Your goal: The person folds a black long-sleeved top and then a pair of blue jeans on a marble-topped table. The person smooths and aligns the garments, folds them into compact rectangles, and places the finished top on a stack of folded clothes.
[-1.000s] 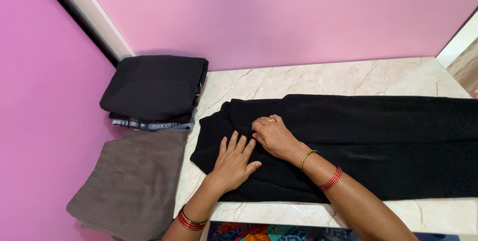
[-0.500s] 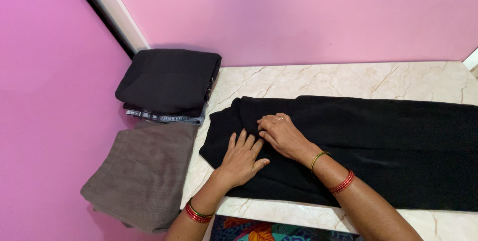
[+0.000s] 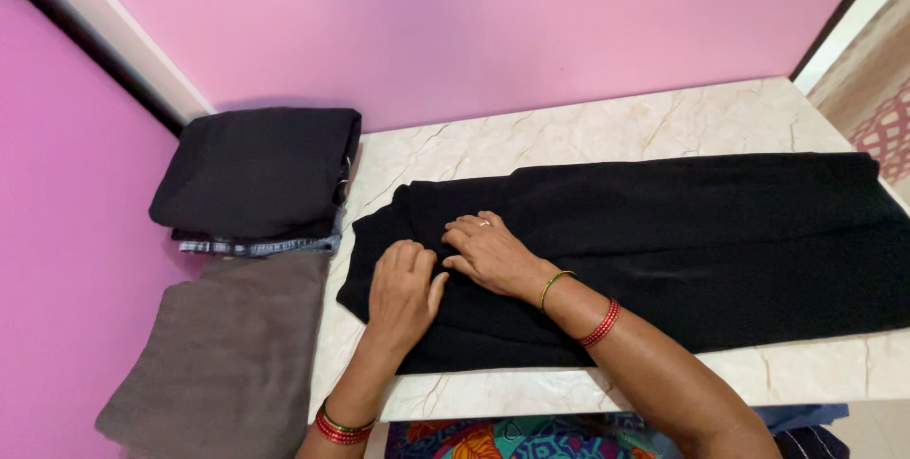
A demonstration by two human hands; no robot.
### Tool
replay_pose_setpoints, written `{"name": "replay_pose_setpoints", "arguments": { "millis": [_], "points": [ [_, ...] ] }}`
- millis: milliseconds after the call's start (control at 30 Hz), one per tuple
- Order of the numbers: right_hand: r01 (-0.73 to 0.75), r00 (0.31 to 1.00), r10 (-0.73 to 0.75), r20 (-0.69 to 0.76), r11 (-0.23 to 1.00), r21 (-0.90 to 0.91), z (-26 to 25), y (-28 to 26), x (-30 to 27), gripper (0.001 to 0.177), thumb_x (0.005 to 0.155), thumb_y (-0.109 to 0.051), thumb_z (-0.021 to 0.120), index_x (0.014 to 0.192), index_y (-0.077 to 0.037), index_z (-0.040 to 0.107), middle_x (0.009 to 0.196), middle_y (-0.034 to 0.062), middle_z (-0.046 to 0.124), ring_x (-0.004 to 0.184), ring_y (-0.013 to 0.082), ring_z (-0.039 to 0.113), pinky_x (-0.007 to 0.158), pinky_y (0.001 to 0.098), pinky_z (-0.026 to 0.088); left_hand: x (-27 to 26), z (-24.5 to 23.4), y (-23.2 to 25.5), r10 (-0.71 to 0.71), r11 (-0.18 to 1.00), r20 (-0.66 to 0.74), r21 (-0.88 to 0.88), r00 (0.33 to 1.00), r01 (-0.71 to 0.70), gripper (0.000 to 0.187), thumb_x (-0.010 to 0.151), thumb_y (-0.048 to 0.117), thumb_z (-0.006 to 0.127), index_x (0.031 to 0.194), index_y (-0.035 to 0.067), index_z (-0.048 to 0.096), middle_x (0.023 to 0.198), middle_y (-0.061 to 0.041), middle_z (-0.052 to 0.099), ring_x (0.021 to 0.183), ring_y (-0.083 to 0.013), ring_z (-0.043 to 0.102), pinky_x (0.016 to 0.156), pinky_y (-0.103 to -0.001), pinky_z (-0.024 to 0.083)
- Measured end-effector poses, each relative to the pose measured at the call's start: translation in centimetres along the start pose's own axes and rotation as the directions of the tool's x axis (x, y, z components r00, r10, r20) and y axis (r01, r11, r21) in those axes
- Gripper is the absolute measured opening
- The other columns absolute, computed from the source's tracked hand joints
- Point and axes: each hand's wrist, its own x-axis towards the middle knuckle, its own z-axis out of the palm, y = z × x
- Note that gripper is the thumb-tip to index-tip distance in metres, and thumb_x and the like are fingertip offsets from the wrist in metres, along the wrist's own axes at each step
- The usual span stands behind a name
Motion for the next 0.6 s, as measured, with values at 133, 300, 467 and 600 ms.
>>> {"name": "replay_pose_setpoints", "arguments": {
  "millis": [133,300,467,600],
  "points": [
    [0.071,0.982,-0.061,-0.178,0.996,0.047,-0.3,0.1,-0.2,0.046,0.101,-0.026,0.058,0.138,0.000,0.056,0.148,0.0217,0.052,0.140,0.0389,0.044,0.114,0.0532,0.033,0.2,0.4,-0.2,0.144,0.987,-0.169,-0.047,0.975,-0.154,0.073,0.076,0.027,0.078,0.138,-0.002,0.052,0.141,-0.025,0.054,0.135,-0.0456,0.044,0.106,-0.051,0.035],
    [-0.113,0.962,0.076,-0.263,0.985,-0.128,-2.0,1.7,0.2,0.044,0.096,-0.025,0.061,0.133,-0.003,0.058,0.143,0.0174,0.054,0.137,0.0353,0.047,0.112,0.0540,0.033,0.4,0.9,-0.8,0.081,0.988,-0.029,-0.130,0.996,-0.084,0.067,0.087,0.030,0.073,0.144,0.001,0.051,0.138,-0.022,0.056,0.135,-0.0413,0.047,0.111,-0.051,0.034],
    [-0.603,0.794,0.597,-0.113,0.751,-0.269,-6.9,8.0,-1.1,0.028,0.096,-0.030,0.064,0.111,-0.007,0.070,0.117,0.0143,0.071,0.117,0.0340,0.064,0.099,0.0503,0.049,1.2,0.1,0.0,0.041,0.990,0.044,-0.137,0.998,-0.034,0.062,0.087,0.033,0.072,0.136,-0.002,0.056,0.130,-0.023,0.060,0.128,-0.0414,0.051,0.107,-0.050,0.039],
    [-0.622,0.781,0.569,-0.255,0.741,-0.253,-7.4,11.6,-2.6,0.025,0.089,-0.026,0.067,0.104,-0.007,0.072,0.108,0.0154,0.072,0.107,0.0375,0.064,0.090,0.0526,0.051,4.6,-0.9,1.3,-0.012,1.000,0.110,-0.010,0.994,0.013,0.054,0.088,0.043,0.069,0.122,0.000,0.066,0.116,-0.021,0.066,0.116,-0.0401,0.057,0.096,-0.052,0.046]
  ]
}}
